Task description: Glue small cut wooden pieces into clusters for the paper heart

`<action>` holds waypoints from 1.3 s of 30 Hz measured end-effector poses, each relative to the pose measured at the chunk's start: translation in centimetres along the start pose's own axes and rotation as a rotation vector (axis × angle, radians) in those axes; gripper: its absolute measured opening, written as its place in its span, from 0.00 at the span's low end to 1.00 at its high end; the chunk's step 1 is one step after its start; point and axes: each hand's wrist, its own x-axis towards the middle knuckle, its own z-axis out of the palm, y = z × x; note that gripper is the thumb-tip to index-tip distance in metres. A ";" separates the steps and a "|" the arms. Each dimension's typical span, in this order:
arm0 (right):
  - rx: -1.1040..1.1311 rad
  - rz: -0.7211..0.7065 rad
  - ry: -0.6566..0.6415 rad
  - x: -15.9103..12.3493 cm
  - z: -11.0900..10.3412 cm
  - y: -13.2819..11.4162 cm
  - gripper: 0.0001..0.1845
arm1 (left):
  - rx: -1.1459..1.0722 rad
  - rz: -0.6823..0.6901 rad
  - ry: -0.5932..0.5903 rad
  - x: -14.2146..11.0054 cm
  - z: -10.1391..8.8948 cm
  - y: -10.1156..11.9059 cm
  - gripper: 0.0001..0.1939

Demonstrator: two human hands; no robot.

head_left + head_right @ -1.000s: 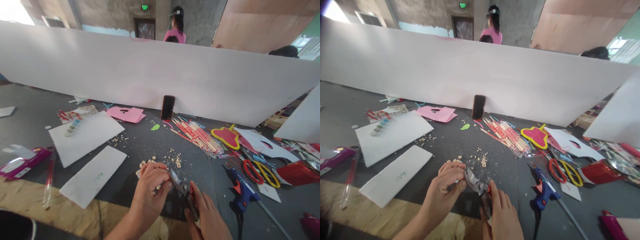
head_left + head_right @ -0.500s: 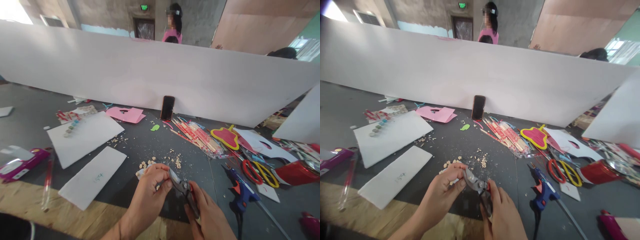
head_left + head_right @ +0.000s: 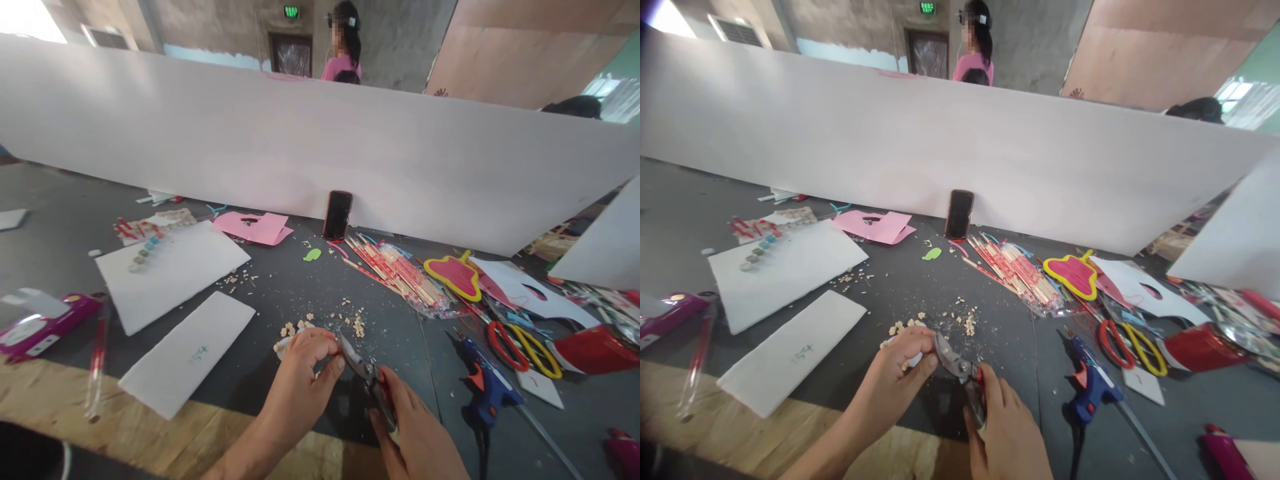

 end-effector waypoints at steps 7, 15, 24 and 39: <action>0.002 -0.037 0.050 -0.3 -0.2 0.0 0.29 | 0.011 0.136 0.029 -0.2 -0.3 0.8 0.14; -0.005 -0.126 0.086 0.0 -1.4 0.0 0.30 | -0.358 -0.059 -0.196 -0.1 -1.5 1.8 0.13; 0.031 -0.079 -0.026 -0.8 -0.5 -0.1 0.24 | -0.419 -0.142 -0.186 -0.4 -0.2 0.7 0.14; 0.117 0.009 -0.004 -0.7 -0.2 -0.5 0.27 | 0.135 0.229 0.053 -0.6 0.0 0.9 0.14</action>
